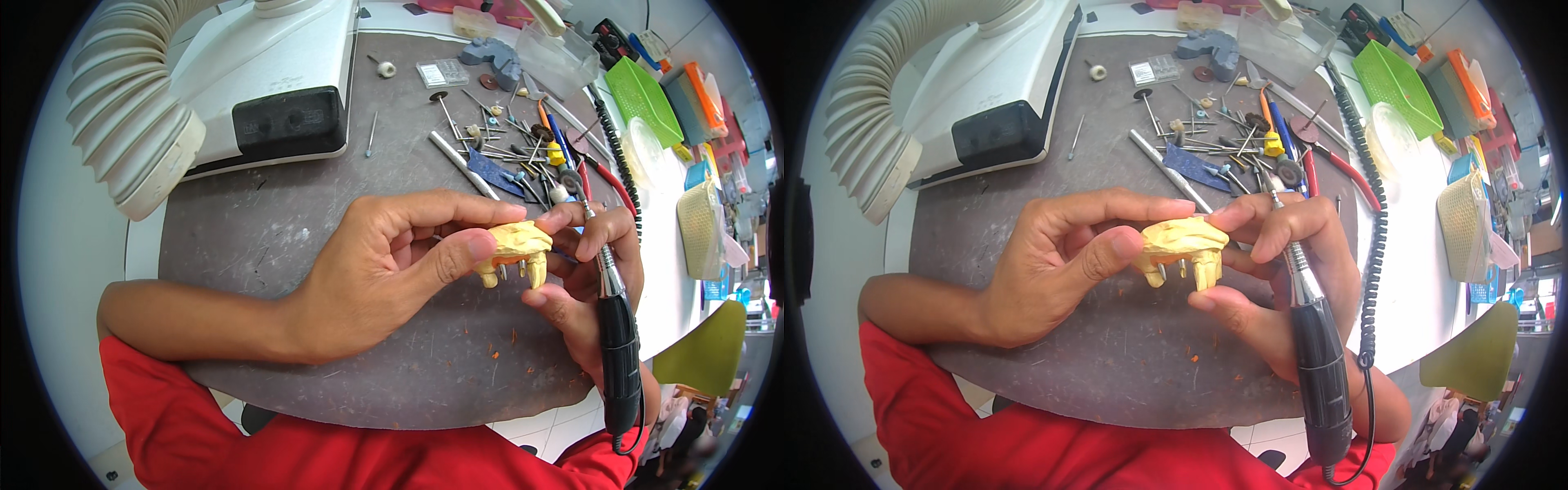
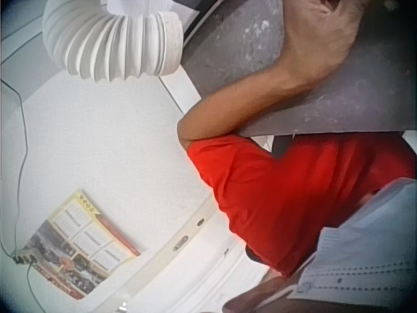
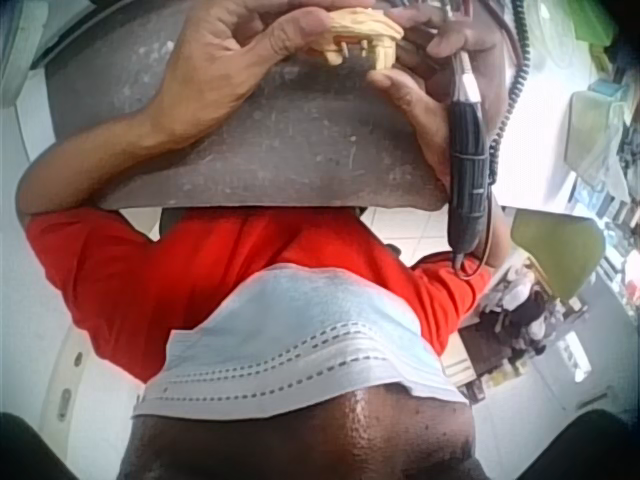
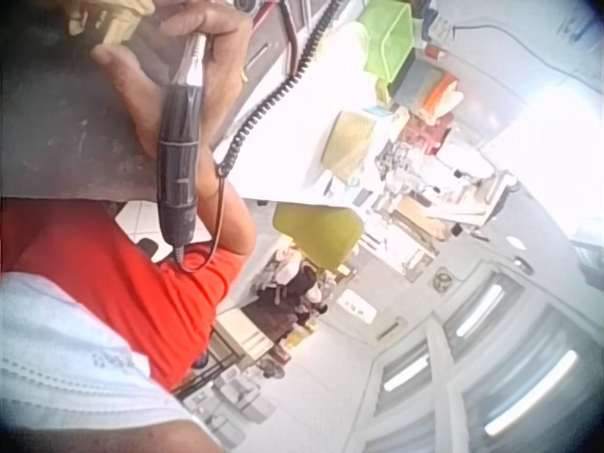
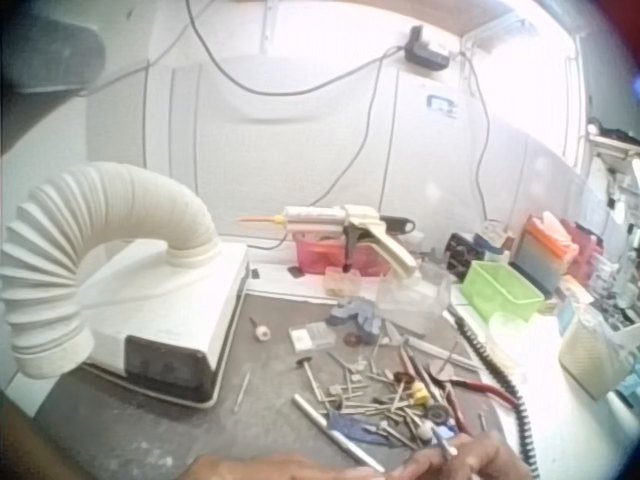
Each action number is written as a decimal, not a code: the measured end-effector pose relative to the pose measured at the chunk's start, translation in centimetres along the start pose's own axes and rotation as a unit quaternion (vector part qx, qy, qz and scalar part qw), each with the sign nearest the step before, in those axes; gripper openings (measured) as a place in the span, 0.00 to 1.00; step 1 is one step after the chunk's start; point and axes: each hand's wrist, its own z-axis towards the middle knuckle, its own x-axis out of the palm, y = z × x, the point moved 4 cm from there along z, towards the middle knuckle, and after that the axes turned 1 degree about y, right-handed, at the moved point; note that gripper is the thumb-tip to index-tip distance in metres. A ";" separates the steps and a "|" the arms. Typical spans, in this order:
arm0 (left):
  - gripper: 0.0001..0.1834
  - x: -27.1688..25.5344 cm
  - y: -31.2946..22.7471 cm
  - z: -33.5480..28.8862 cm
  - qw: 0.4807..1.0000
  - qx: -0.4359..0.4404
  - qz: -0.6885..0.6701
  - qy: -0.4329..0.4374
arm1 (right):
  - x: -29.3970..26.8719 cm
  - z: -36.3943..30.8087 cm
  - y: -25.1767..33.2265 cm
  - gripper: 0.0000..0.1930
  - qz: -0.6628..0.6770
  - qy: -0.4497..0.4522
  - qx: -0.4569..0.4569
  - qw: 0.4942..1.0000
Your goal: The person uses a rotary carving tool to shape a yellow dental model, focusing on the gum and tooth areas. They periodically pause to brush away debris with a small brush before resuming the carving process.
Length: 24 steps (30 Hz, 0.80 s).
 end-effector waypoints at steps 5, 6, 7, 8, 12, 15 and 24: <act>0.19 -0.2 -0.2 -0.1 1.000 -0.007 -0.011 -0.009 | 0.0 0.0 -0.3 0.23 -0.012 0.005 0.029 0.999; 0.19 -0.2 -0.2 -0.2 1.000 -0.010 -0.009 -0.012 | 0.1 0.0 -0.3 0.23 -0.006 0.007 0.030 1.000; 0.19 -0.2 -0.1 -0.2 1.000 -0.006 -0.014 -0.016 | 0.1 0.0 -0.3 0.22 0.000 0.009 0.031 0.999; 0.19 -0.2 0.0 -0.2 1.000 -0.002 -0.020 -0.018 | 0.2 0.0 -0.4 0.22 0.005 0.010 0.032 0.999; 0.18 -0.3 -0.1 -0.2 1.000 -0.007 -0.017 -0.018 | 0.4 0.0 -0.3 0.21 0.026 0.015 0.050 0.998; 0.18 -0.3 -0.3 -0.3 1.000 -0.023 -0.011 -0.016 | 0.4 0.0 -0.3 0.20 0.032 0.020 0.054 0.998; 0.18 -0.4 0.0 -0.3 1.000 -0.018 -0.009 -0.017 | 0.5 0.0 -0.5 0.20 0.038 0.021 0.055 0.998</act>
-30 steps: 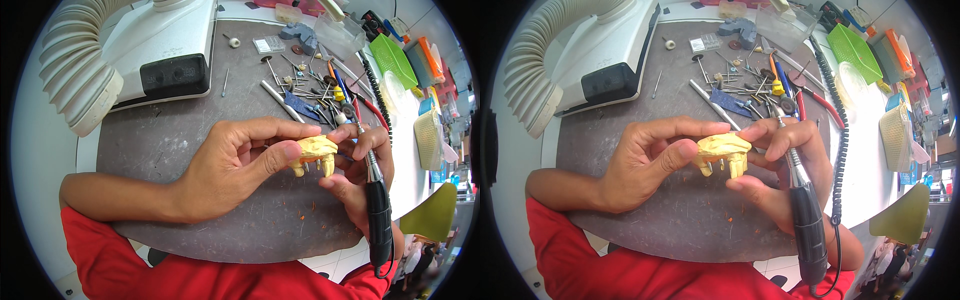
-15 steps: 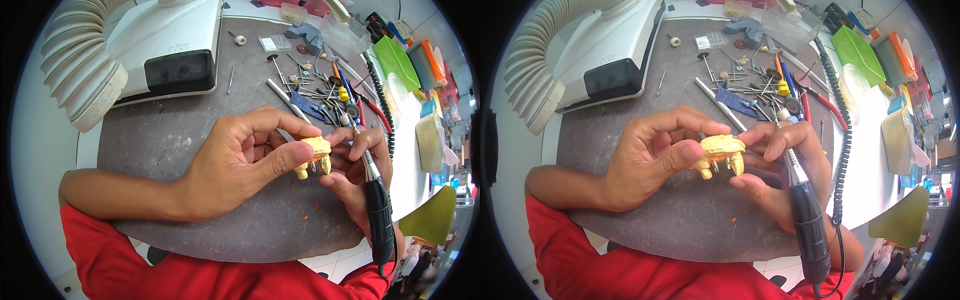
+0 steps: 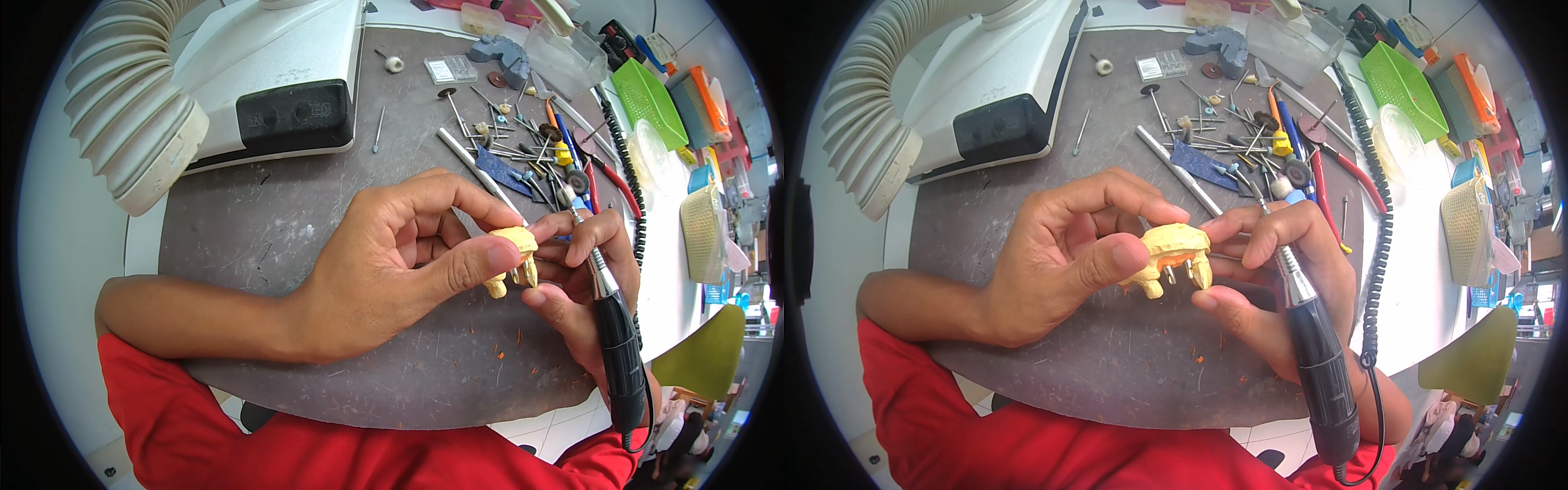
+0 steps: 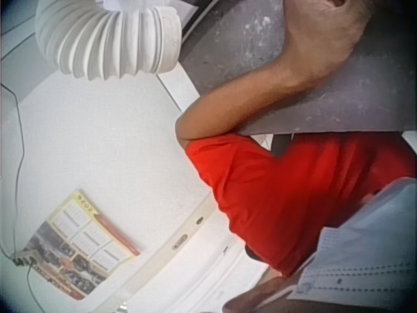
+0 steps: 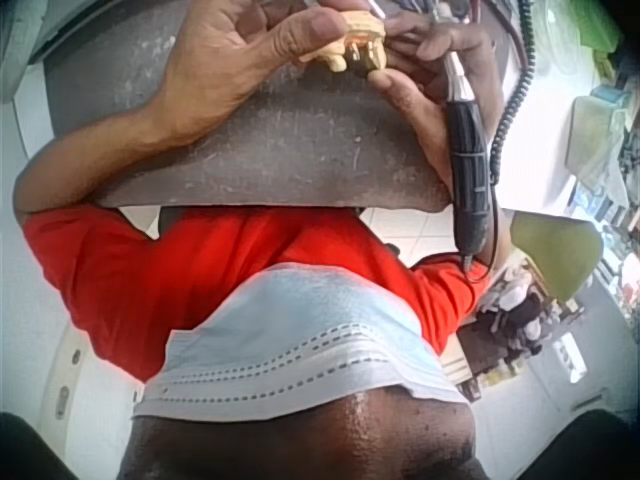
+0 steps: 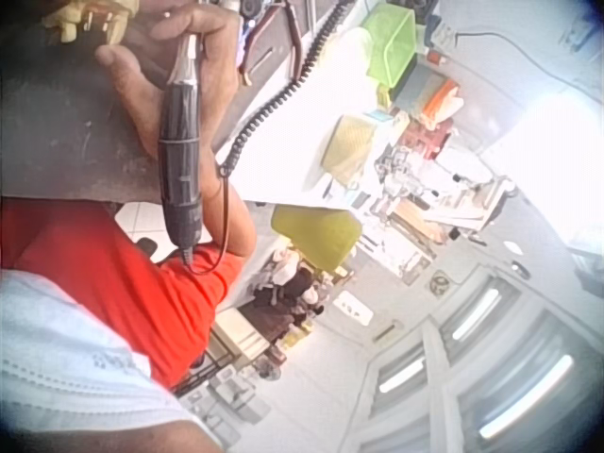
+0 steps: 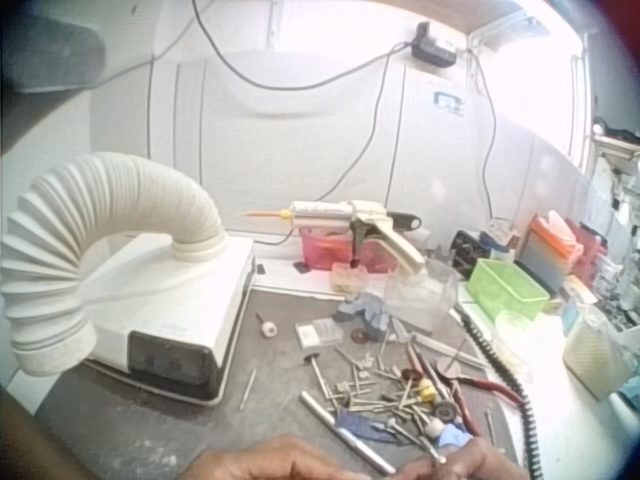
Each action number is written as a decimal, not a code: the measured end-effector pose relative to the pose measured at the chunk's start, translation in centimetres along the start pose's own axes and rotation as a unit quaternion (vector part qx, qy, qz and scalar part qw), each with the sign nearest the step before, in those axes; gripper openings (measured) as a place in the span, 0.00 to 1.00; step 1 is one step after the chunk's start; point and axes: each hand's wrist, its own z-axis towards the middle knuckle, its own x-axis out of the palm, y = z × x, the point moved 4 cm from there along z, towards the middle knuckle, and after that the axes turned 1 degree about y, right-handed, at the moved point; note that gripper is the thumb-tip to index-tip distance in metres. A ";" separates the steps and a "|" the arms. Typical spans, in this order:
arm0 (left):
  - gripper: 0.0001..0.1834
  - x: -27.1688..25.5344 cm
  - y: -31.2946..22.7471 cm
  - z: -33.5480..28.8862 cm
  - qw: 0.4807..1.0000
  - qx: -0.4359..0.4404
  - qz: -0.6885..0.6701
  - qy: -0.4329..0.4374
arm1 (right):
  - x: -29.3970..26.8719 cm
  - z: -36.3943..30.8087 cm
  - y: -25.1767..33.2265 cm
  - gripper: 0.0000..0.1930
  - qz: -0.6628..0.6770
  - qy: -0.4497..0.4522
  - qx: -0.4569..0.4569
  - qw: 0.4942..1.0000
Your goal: The person uses a rotary carving tool to shape a yellow dental model, focusing on the gum and tooth areas. They periodically pause to brush away debris with a small brush before resuming the carving process.
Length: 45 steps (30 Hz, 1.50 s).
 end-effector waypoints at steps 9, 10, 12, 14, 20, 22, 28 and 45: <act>0.16 0.2 -0.2 0.1 1.000 0.021 -0.003 0.006 | -0.5 0.1 0.3 0.21 -0.043 0.008 -0.042 0.998; 0.16 0.2 -0.2 0.1 1.000 0.026 -0.003 0.006 | -0.4 0.1 0.3 0.21 -0.045 0.005 -0.053 0.998; 0.16 0.2 -0.1 0.2 0.999 0.038 -0.006 0.007 | -0.5 0.1 0.4 0.21 -0.055 0.000 -0.068 0.996; 0.17 0.2 -0.1 0.2 0.999 0.044 -0.006 0.012 | -0.5 0.1 0.6 0.22 -0.066 -0.003 -0.077 0.995; 0.16 0.3 -0.1 0.3 0.999 0.051 -0.002 0.019 | -0.6 -0.1 0.6 0.22 -0.065 -0.013 -0.090 0.994; 0.17 0.4 -0.1 0.2 0.999 0.038 -0.006 0.023 | -0.7 -0.1 0.5 0.22 -0.070 -0.017 -0.107 0.992; 0.23 1.2 0.0 0.3 0.995 -0.041 -0.061 0.064 | -1.4 -0.2 1.5 0.21 -0.103 -0.020 -0.092 0.990; 0.29 1.6 0.6 0.6 0.958 -0.162 -0.210 0.113 | -0.9 -0.3 1.4 0.19 -0.177 -0.068 -0.181 0.965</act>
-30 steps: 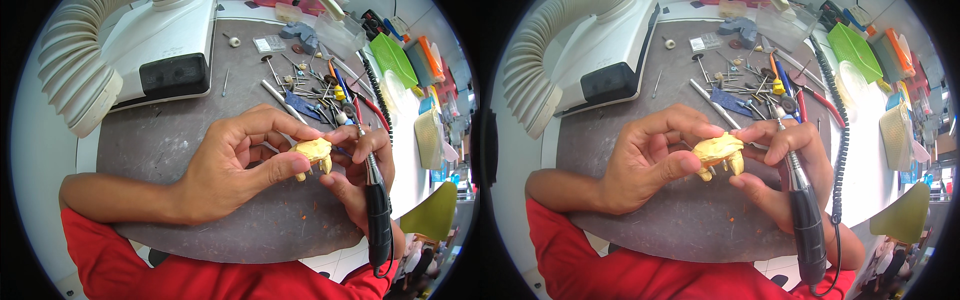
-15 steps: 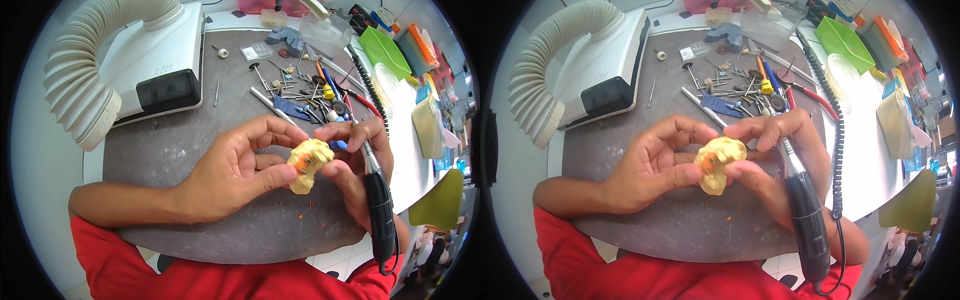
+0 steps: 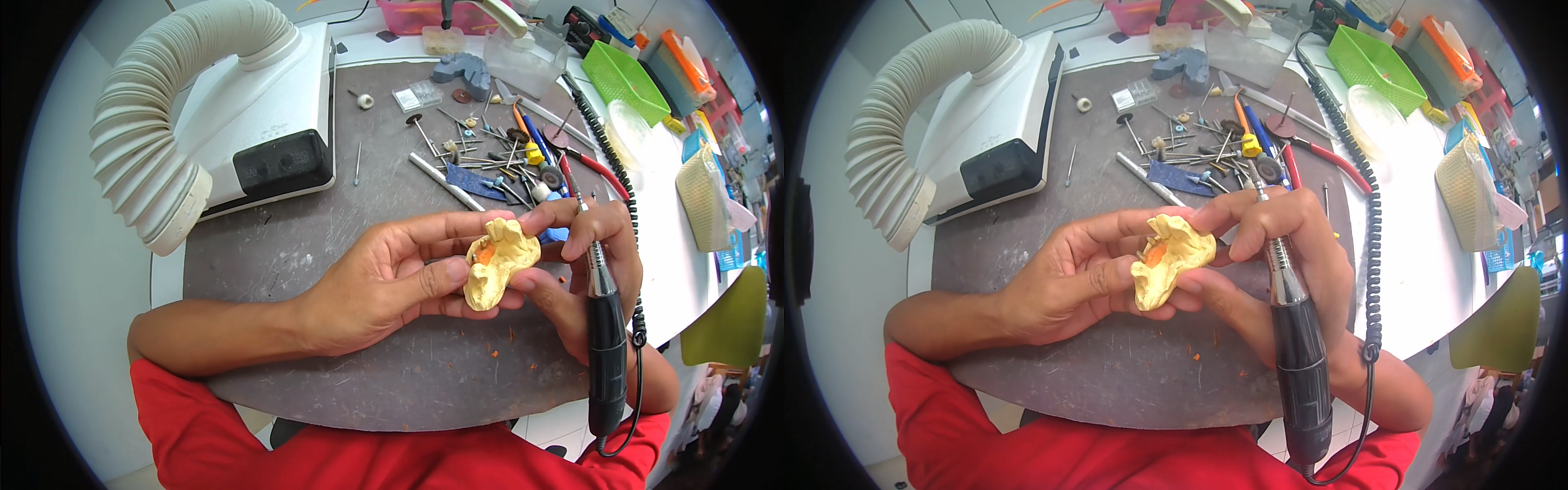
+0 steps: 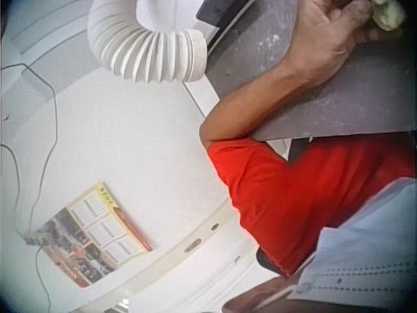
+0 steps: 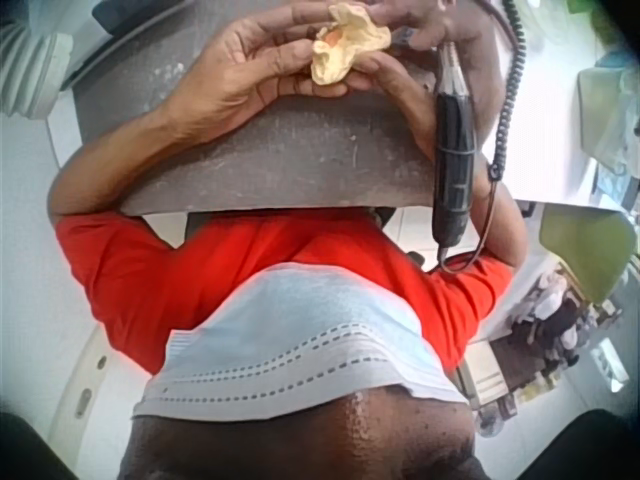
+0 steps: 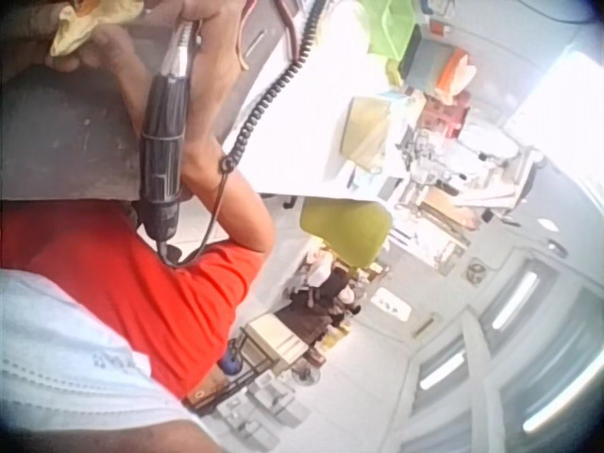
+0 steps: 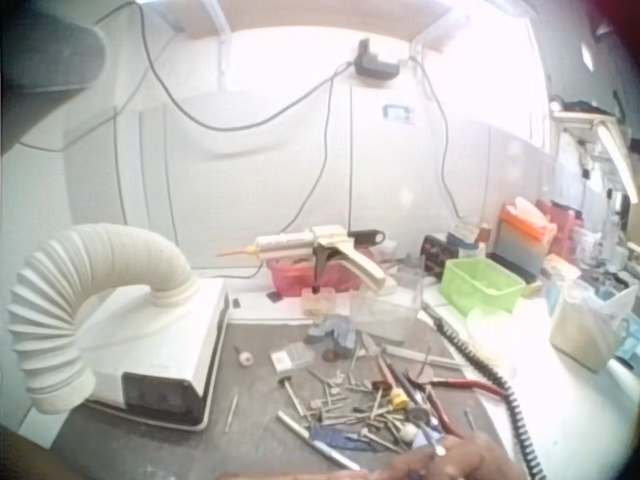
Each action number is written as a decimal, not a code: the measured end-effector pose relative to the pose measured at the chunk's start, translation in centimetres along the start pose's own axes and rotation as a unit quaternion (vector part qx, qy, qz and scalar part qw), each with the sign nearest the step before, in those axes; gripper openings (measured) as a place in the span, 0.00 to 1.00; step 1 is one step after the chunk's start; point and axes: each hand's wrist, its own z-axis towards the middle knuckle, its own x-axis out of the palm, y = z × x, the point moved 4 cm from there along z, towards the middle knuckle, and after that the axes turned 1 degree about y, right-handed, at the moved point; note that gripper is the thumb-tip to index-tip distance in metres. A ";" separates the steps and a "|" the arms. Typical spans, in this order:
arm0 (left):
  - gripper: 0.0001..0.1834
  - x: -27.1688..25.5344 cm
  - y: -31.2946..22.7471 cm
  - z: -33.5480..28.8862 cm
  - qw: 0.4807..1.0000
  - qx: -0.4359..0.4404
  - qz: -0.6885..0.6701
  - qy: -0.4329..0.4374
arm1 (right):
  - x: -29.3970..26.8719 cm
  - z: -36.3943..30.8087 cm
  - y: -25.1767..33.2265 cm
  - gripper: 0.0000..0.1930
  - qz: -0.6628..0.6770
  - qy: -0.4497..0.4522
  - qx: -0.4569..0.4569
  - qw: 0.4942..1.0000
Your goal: The person uses a rotary carving tool to shape a yellow dental model, focusing on the gum and tooth areas. They periodically pause to brush away debris with a small brush before resuming the carving process.
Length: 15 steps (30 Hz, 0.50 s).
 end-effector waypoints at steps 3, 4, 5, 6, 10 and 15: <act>0.29 -0.2 0.2 0.0 1.000 0.006 0.006 -0.008 | 0.0 0.1 -0.1 0.20 -0.009 0.008 -0.003 1.000; 0.29 -0.3 0.1 0.0 1.000 0.008 0.015 -0.012 | 0.1 0.1 -0.1 0.20 -0.006 0.008 -0.002 1.000; 0.29 -0.2 0.0 0.0 1.000 0.011 0.023 -0.015 | 0.1 0.1 -0.2 0.20 -0.002 0.008 -0.002 1.000; 0.29 -0.2 -0.1 0.0 0.999 0.014 0.032 -0.019 | 0.2 0.1 -0.2 0.20 0.002 0.009 -0.002 1.000; 0.28 -0.4 0.0 0.0 0.998 0.038 0.038 -0.024 | 0.3 0.1 0.0 0.19 0.011 0.011 0.015 1.000; 0.29 -0.4 -0.2 -0.1 0.996 0.055 0.053 -0.035 | 0.3 -0.1 -0.2 0.19 0.037 0.014 0.044 0.998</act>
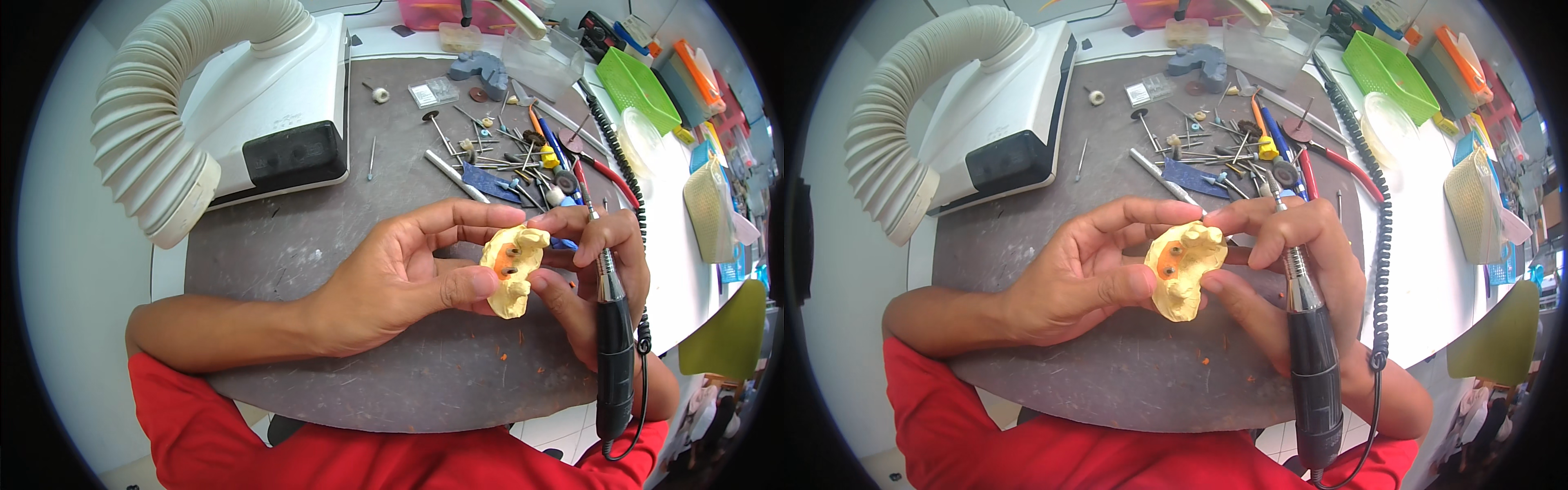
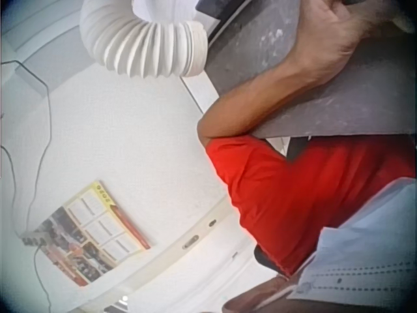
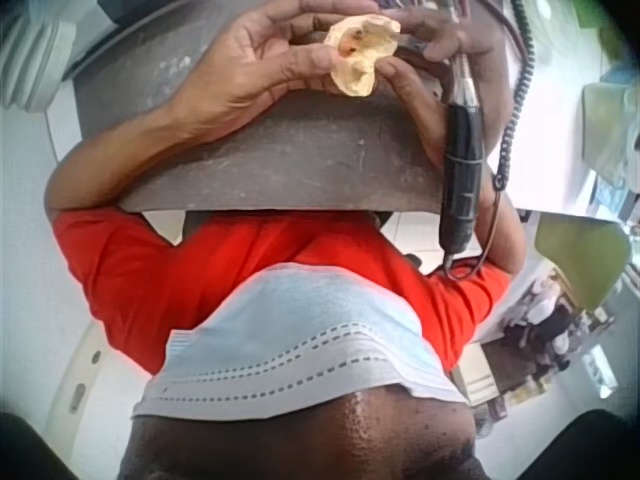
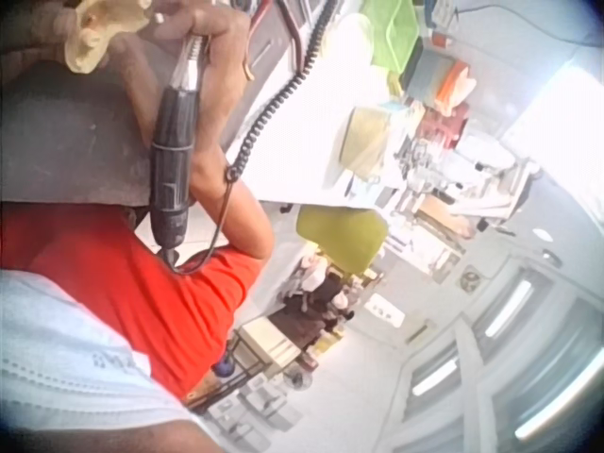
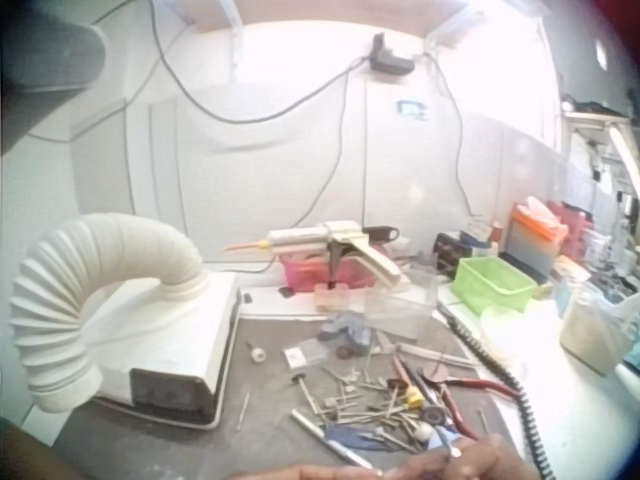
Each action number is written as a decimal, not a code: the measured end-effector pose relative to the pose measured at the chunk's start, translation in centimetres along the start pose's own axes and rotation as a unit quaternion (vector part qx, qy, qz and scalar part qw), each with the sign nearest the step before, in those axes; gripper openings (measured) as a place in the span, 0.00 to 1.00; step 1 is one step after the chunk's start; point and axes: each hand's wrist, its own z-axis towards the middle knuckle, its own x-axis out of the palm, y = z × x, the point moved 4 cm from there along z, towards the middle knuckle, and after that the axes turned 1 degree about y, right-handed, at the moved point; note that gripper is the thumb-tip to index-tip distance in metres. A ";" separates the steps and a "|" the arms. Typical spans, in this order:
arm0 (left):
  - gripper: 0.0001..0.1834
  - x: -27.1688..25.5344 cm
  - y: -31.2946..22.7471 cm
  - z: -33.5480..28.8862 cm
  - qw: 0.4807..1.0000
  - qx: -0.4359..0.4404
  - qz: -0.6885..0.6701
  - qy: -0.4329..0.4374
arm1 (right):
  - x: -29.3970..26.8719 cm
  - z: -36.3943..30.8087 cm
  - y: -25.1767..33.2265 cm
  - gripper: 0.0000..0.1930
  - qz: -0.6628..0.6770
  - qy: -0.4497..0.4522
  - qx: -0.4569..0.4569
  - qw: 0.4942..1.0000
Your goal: The person uses a rotary carving tool to shape a yellow dental model, focusing on the gum and tooth areas. They periodically pause to brush away debris with a small brush before resuming the carving process.
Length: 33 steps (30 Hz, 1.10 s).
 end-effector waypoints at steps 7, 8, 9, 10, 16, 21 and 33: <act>0.29 -0.1 0.0 -0.2 1.000 0.015 -0.018 0.005 | 0.4 0.0 -0.1 0.19 0.012 0.014 0.023 1.000; 0.29 -0.1 0.0 -0.2 1.000 0.015 -0.011 0.000 | 0.5 0.1 -0.2 0.19 0.012 0.009 0.020 1.000; 0.30 -0.2 0.0 -0.2 1.000 0.014 -0.004 -0.005 | 0.5 0.1 -0.2 0.19 0.013 0.005 0.017 1.000; 0.29 -0.3 0.0 -0.3 0.999 0.025 0.001 -0.020 | 0.3 0.0 -0.2 0.19 0.000 0.002 0.012 1.000; 0.29 -0.2 -0.3 -0.4 0.994 0.072 0.024 -0.080 | 0.1 -0.3 0.1 0.23 0.004 0.018 -0.016 1.000; 0.28 -0.2 -0.1 -0.6 0.992 0.076 0.055 -0.081 | 1.0 0.1 0.0 0.21 -0.003 0.049 -0.014 0.999; 0.27 0.3 -0.6 -0.4 0.981 0.128 0.089 -0.116 | -0.4 -0.1 0.4 0.17 0.011 -0.002 0.032 0.999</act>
